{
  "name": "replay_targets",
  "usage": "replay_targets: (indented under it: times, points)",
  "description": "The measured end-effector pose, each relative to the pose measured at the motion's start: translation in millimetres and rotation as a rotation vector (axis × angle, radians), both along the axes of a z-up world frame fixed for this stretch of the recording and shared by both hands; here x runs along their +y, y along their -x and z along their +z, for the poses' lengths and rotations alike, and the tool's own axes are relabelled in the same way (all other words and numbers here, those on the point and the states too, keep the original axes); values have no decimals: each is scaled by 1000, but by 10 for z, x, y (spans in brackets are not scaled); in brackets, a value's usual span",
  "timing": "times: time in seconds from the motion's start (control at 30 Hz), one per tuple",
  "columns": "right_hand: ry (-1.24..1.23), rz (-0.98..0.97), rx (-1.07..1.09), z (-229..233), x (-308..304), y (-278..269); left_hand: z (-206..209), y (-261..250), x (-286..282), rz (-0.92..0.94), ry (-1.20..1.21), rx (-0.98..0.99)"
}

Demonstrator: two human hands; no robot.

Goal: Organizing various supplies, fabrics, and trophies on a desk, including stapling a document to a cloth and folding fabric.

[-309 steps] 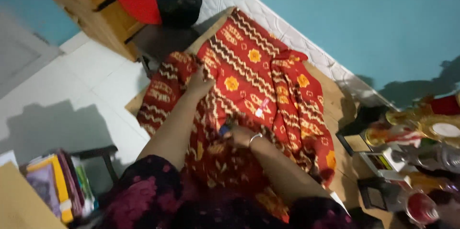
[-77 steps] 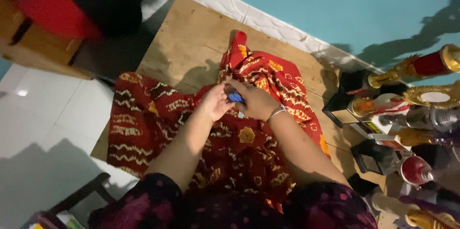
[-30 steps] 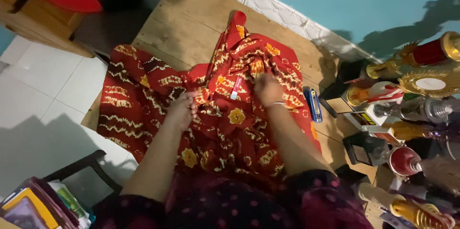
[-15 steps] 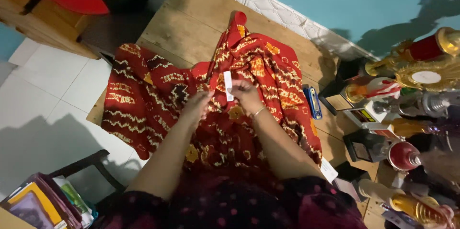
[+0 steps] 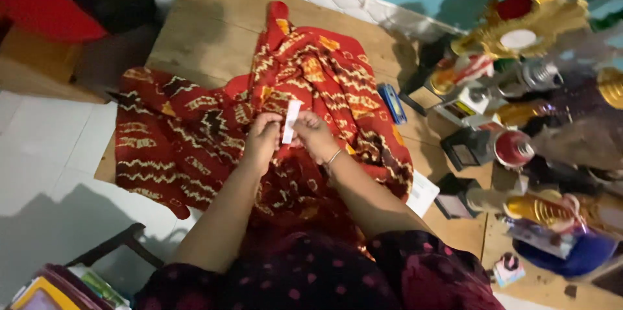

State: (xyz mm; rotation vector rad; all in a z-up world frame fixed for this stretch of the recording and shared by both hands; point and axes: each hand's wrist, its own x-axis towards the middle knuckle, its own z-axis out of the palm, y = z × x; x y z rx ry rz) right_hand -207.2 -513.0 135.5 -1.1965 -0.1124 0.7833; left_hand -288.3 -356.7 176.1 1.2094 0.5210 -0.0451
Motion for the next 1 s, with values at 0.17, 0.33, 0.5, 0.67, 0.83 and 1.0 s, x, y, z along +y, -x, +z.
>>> replay_targets:
  times: [0.17,0.33,0.5,0.67,0.83,1.0]
  points:
    - [-209,-197,359,363,-311,82,351,-110,-462,-105,-277,-294]
    - [-395,-286,482,261,-576,179,525,-189,-997,-283,-637,-707]
    - [-591,-338,498,595,-757,211,400,-266,-1210,-519,-1423,-566]
    - [-497,-388,517,967,-824,184,262,-220,-1214,-532,-1320,-518]
    - [-401,-586,352,510,-1472,-236,646,297,-1226,-778,-1126,-365]
    - [-199,-794,197,557,-1989,-481,-286,649,-1127,-1393,-1386,-420]
